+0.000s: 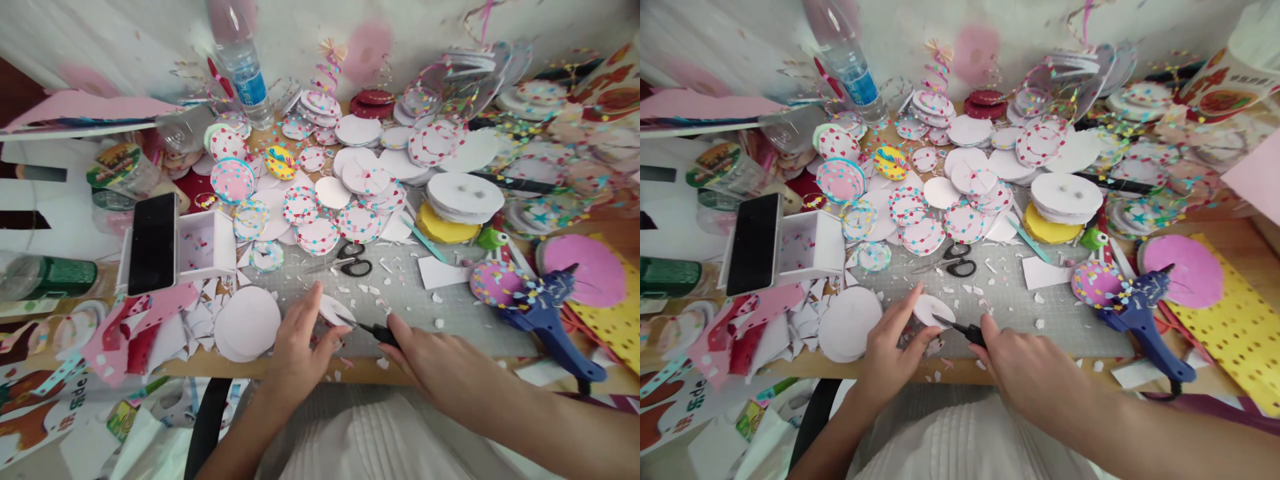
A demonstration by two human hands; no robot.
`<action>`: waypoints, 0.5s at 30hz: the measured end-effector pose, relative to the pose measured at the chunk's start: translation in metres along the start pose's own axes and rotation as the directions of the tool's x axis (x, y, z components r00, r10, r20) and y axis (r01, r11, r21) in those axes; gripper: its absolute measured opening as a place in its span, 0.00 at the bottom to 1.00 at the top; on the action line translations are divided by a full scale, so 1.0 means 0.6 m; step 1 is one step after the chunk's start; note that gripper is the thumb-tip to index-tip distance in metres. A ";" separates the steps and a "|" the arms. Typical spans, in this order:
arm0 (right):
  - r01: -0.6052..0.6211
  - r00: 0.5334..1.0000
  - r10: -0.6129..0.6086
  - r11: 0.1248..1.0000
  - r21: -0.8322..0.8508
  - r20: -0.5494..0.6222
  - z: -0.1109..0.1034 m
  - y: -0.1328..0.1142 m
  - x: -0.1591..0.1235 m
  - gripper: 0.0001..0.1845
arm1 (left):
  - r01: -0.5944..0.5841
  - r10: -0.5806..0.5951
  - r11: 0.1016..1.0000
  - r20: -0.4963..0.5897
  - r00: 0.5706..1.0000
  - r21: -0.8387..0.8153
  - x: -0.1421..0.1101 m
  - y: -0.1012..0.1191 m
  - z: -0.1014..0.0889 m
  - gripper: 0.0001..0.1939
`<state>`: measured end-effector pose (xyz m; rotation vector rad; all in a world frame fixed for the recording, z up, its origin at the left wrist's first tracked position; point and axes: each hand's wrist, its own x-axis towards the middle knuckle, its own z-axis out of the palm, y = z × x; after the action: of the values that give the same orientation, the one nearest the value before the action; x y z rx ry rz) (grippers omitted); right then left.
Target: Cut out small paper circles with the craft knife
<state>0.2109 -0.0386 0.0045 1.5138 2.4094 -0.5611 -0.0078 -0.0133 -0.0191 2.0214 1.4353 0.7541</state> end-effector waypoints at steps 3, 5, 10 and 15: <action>0.000 1.000 0.000 0.999 0.034 -0.009 0.020 0.002 0.007 0.11 | 0.050 -0.046 0.997 0.070 0.996 -0.053 0.006 -0.008 -0.010 0.26; -0.005 1.000 0.005 0.998 0.056 0.004 0.027 0.005 0.013 0.11 | 0.062 -0.054 0.995 0.105 0.993 -0.078 0.013 -0.011 -0.016 0.26; -0.012 0.996 0.003 0.995 0.099 0.087 0.022 0.005 0.031 0.09 | 0.059 -0.047 0.996 0.178 0.983 -0.063 0.025 -0.017 -0.029 0.27; -0.004 0.989 -0.030 0.974 0.227 0.147 -0.007 0.017 0.036 0.13 | 0.042 -0.043 0.999 0.175 0.984 0.014 0.030 -0.013 -0.033 0.25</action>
<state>0.2108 -0.0155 -0.0023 1.4820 2.3061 -0.9458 -0.0219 0.0084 -0.0089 2.0041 1.3787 0.5369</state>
